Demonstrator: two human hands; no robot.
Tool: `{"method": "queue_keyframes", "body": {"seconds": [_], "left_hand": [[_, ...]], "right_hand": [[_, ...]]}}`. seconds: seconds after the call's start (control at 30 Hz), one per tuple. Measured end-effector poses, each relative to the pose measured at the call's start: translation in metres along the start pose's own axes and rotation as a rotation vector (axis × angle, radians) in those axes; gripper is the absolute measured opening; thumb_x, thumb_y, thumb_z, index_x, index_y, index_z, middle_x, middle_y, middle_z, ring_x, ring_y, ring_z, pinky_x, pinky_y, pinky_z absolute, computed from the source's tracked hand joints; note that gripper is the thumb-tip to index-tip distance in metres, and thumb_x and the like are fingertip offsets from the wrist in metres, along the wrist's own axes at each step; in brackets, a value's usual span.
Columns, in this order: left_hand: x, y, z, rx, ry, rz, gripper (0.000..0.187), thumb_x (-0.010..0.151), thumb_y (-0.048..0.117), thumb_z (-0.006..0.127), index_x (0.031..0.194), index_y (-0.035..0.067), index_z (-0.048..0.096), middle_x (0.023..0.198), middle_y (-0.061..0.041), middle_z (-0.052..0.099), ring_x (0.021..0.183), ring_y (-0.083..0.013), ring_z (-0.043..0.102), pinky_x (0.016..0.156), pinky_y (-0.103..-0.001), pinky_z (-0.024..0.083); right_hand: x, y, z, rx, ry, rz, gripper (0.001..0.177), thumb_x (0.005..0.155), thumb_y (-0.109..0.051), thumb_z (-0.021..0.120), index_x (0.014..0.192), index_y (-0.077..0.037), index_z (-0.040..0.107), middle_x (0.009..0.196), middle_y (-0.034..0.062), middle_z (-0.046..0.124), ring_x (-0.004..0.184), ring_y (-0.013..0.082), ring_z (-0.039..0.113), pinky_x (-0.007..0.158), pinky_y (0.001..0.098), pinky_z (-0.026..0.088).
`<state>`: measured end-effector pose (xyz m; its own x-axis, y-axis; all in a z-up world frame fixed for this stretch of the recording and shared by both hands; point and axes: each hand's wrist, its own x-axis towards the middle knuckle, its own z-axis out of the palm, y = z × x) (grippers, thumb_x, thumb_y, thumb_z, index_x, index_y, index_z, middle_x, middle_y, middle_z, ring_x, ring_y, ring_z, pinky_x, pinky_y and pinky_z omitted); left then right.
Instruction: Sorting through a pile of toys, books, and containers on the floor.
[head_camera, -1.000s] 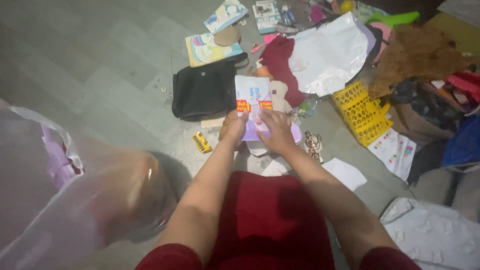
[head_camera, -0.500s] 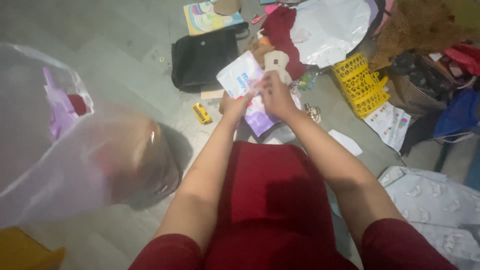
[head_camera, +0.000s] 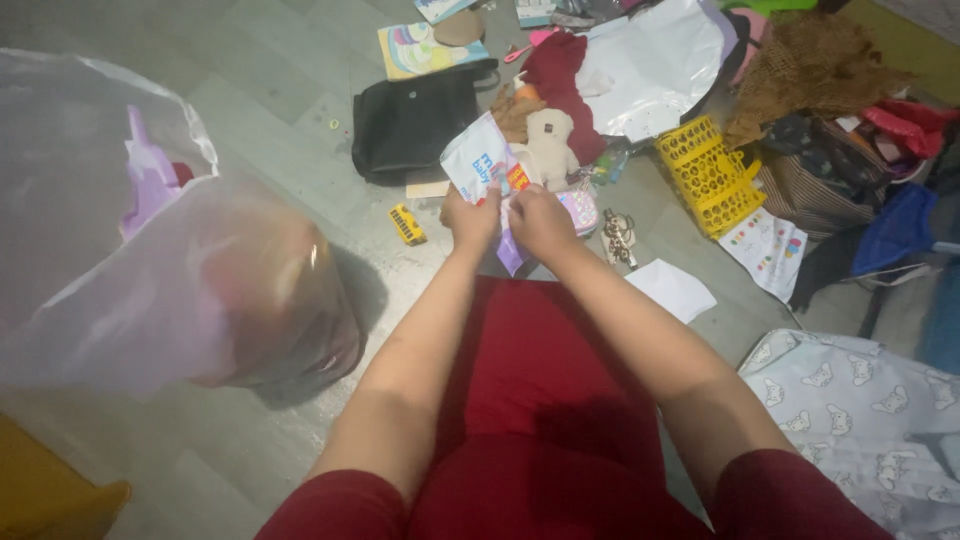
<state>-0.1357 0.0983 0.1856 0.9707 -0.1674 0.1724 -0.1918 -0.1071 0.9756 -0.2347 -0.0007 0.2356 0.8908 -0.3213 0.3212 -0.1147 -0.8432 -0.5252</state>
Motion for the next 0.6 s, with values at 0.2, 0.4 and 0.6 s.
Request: {"method": "queue_keyframes", "body": {"seconds": [0.2, 0.4, 0.6], "left_hand": [[-0.01, 0.009, -0.006, -0.008, 0.033, 0.051, 0.036, 0.076, 0.021, 0.082, 0.106, 0.004, 0.071, 0.095, -0.014, 0.079, 0.09, -0.0283, 0.078, 0.084, -0.04, 0.058], [-0.011, 0.01, -0.011, 0.09, 0.017, 0.092, 0.034, 0.077, 0.021, 0.084, 0.104, 0.005, 0.072, 0.095, -0.015, 0.078, 0.09, -0.0311, 0.076, 0.082, -0.042, 0.057], [-0.017, 0.024, -0.029, 0.174, -0.072, 0.268, 0.04, 0.076, 0.018, 0.083, 0.111, 0.005, 0.069, 0.102, -0.018, 0.075, 0.101, -0.0389, 0.072, 0.09, -0.046, 0.055]], "right_hand": [[-0.002, -0.007, 0.003, -0.062, 0.053, -0.017, 0.01, 0.085, -0.007, 0.063, 0.082, 0.002, 0.062, 0.091, 0.0248, 0.066, 0.088, 0.0451, 0.064, 0.077, 0.0549, 0.051], [-0.001, 0.007, 0.009, 0.006, 0.043, -0.044, 0.008, 0.079, -0.005, 0.063, 0.079, 0.002, 0.06, 0.084, 0.0264, 0.064, 0.08, 0.0461, 0.062, 0.072, 0.054, 0.05], [-0.007, 0.049, 0.029, 0.264, -0.139, 0.108, 0.018, 0.08, -0.014, 0.075, 0.075, -0.001, 0.064, 0.069, 0.012, 0.068, 0.065, 0.0231, 0.068, 0.061, 0.0366, 0.053]]}}
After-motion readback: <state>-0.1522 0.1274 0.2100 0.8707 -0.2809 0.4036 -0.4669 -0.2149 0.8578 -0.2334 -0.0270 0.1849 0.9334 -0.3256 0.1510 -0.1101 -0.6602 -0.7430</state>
